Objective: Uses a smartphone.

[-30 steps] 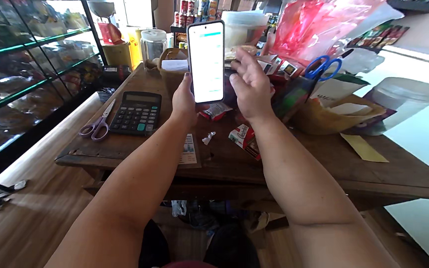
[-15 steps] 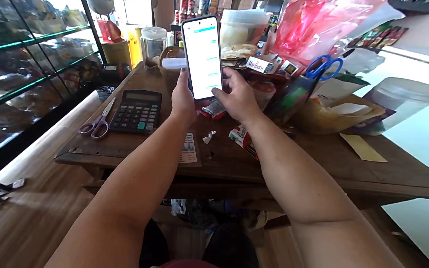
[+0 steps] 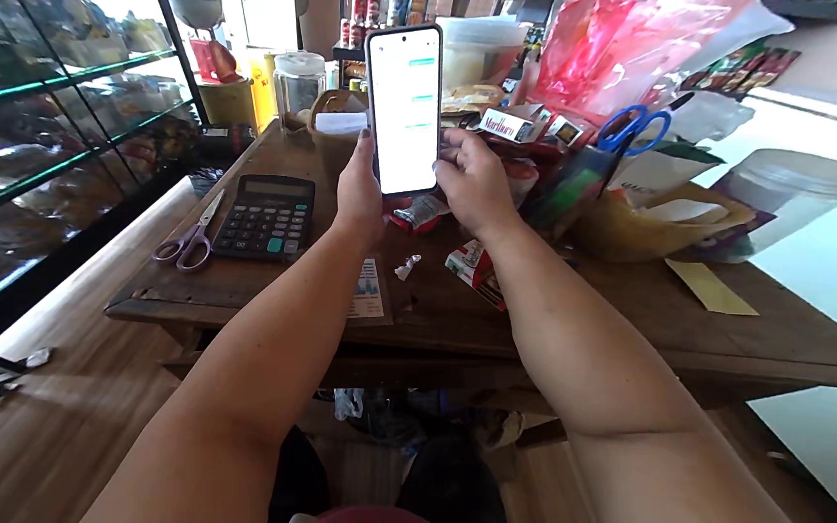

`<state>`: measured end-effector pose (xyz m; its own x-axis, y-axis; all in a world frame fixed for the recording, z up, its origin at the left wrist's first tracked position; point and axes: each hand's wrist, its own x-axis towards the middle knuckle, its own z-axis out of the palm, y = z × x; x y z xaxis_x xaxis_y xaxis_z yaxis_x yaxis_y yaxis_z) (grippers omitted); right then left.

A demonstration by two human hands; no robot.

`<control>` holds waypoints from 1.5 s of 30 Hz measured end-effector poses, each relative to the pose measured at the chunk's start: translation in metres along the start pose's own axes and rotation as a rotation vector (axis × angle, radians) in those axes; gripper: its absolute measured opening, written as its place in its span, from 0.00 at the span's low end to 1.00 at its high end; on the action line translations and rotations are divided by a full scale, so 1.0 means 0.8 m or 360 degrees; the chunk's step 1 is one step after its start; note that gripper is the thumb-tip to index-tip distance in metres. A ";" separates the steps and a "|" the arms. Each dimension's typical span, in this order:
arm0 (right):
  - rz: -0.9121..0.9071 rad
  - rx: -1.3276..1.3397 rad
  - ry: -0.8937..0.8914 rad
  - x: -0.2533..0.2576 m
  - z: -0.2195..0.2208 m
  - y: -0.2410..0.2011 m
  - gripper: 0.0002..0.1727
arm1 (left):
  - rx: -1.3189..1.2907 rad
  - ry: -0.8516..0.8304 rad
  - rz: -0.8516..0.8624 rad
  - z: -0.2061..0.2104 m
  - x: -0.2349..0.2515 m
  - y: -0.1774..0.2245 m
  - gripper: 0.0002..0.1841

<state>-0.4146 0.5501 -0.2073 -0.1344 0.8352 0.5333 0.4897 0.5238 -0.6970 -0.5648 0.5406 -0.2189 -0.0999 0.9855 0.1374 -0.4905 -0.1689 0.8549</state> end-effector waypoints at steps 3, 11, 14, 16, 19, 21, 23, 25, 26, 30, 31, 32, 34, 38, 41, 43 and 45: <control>0.0008 0.0081 -0.0007 0.002 0.000 0.001 0.27 | 0.0003 -0.0016 -0.0027 -0.001 0.002 -0.001 0.27; -0.0025 0.0145 -0.0013 0.001 -0.001 0.003 0.28 | -0.0067 -0.0033 -0.0057 -0.002 0.004 -0.002 0.27; -0.0068 0.0132 0.0010 0.000 0.000 0.005 0.28 | -0.0071 -0.0020 -0.0053 -0.002 0.004 -0.001 0.25; -0.0090 0.0054 0.0028 0.000 0.000 0.004 0.28 | -0.0026 -0.0012 -0.0021 0.000 0.001 0.000 0.23; -0.0092 0.0015 0.0073 -0.001 0.004 0.003 0.30 | 0.0052 -0.0059 0.0020 0.000 -0.002 0.000 0.22; -0.0064 0.0073 0.0123 -0.001 0.008 0.003 0.32 | 0.0090 -0.0144 0.0041 0.000 -0.002 -0.002 0.22; -0.0017 0.0159 0.0135 -0.001 0.009 0.004 0.34 | 0.0103 -0.0246 0.0029 -0.001 -0.002 -0.005 0.23; 0.0019 0.0217 0.0133 0.000 0.009 0.004 0.35 | 0.0088 -0.0301 0.0001 -0.001 -0.001 -0.006 0.23; 0.0033 0.0225 0.0127 0.001 0.008 0.004 0.35 | 0.0077 -0.0312 -0.0008 -0.001 -0.001 -0.006 0.23; 0.0065 0.0242 0.0102 0.000 0.007 0.003 0.33 | 0.0068 -0.0300 -0.0006 -0.001 -0.003 -0.005 0.24; 0.0056 0.0242 0.0093 0.000 0.006 0.002 0.32 | 0.0082 -0.0274 0.0000 -0.001 -0.004 -0.004 0.24; 0.0043 0.0239 0.0087 0.000 0.006 0.003 0.32 | 0.0096 -0.0245 0.0004 -0.001 -0.005 -0.003 0.24; 0.0025 0.0234 0.0088 0.000 0.005 0.003 0.32 | 0.0119 -0.0216 0.0002 -0.001 -0.005 -0.002 0.24; 0.0031 0.0268 0.0130 0.000 0.010 0.004 0.33 | 0.0155 -0.0251 0.0024 -0.001 -0.005 -0.004 0.25; 0.0043 0.0223 0.0139 0.000 0.011 0.005 0.38 | 0.0150 -0.0272 0.0020 -0.001 -0.006 -0.004 0.25; 0.0047 0.0182 0.0157 -0.001 0.011 0.004 0.39 | 0.0141 -0.0279 0.0024 0.000 -0.006 -0.005 0.26; 0.0057 0.0169 0.0170 -0.001 0.011 0.003 0.39 | 0.0146 -0.0290 0.0029 0.000 -0.006 -0.005 0.28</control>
<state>-0.4210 0.5521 -0.2132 -0.0233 0.8340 0.5513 0.3979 0.5136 -0.7602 -0.5625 0.5368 -0.2232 0.0544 0.9706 0.2345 -0.4085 -0.1926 0.8922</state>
